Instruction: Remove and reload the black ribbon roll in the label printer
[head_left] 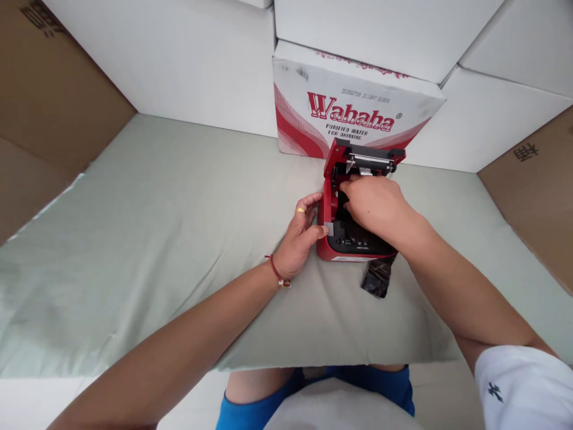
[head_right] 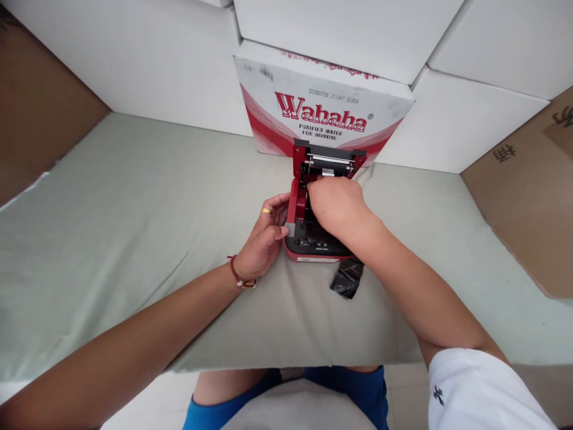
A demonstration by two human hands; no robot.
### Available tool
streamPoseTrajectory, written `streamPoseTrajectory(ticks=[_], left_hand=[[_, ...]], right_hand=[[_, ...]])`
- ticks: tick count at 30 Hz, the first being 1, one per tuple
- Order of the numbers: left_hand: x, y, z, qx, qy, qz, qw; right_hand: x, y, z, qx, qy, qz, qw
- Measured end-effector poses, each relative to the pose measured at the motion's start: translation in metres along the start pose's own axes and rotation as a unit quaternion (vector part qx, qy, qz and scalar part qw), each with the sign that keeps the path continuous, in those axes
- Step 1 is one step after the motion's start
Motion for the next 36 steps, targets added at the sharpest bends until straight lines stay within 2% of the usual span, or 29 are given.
streamPoseTrajectory(ticks=[3, 5, 7, 10, 11, 12, 13, 17, 20, 24, 29, 33, 36], left_hand=[[0.017, -0.002, -0.010, 0.053, 0.082, 0.113, 0.989], [0.039, -0.001, -0.020, 0.102, 0.178, 0.229, 0.952], [0.059, 0.006, -0.030, 0.109, 0.268, 0.314, 0.904], [0.075, 0.017, -0.039, 0.089, 0.338, 0.405, 0.845], [0.077, 0.020, -0.040, 0.087, 0.347, 0.429, 0.830], [0.078, 0.023, -0.042, 0.089, 0.354, 0.448, 0.816], [0.078, 0.024, -0.043, 0.095, 0.359, 0.462, 0.805], [0.076, 0.023, -0.047, 0.116, 0.381, 0.484, 0.779], [0.072, 0.019, -0.050, 0.106, 0.377, 0.483, 0.783], [0.068, 0.015, -0.051, 0.089, 0.354, 0.480, 0.798], [0.075, 0.017, -0.053, 0.114, 0.394, 0.501, 0.762], [0.080, 0.019, -0.055, 0.121, 0.414, 0.517, 0.739], [0.077, 0.018, -0.057, 0.120, 0.398, 0.518, 0.748]], right_hand=[[0.015, 0.001, -0.013, 0.023, -0.071, 0.081, 0.994], [0.029, -0.005, -0.032, 0.071, -0.121, 0.183, 0.973], [0.049, -0.016, -0.051, 0.180, -0.122, 0.286, 0.933], [0.083, -0.027, -0.065, 0.393, -0.074, 0.364, 0.841], [0.091, -0.025, -0.063, 0.436, -0.066, 0.370, 0.818], [0.098, -0.022, -0.057, 0.454, -0.068, 0.371, 0.807], [0.101, -0.018, -0.049, 0.452, -0.076, 0.371, 0.808], [0.099, -0.002, -0.027, 0.356, -0.105, 0.359, 0.857], [0.090, -0.001, -0.042, 0.341, -0.107, 0.351, 0.865], [0.081, 0.002, -0.074, 0.327, -0.181, 0.309, 0.875], [0.078, 0.025, -0.098, 0.281, -0.275, 0.253, 0.884], [0.068, 0.030, -0.107, 0.307, -0.276, 0.186, 0.891], [0.057, 0.026, -0.110, 0.321, -0.264, 0.118, 0.902]])
Point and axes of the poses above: each hand's wrist, its own z-axis towards the middle knuckle, its own y-axis out of the palm, x = y × z, the point moved 4 cm from there along z, towards the middle knuckle, and after that the axes turned 11 degrees about z, right-handed, at the moved point
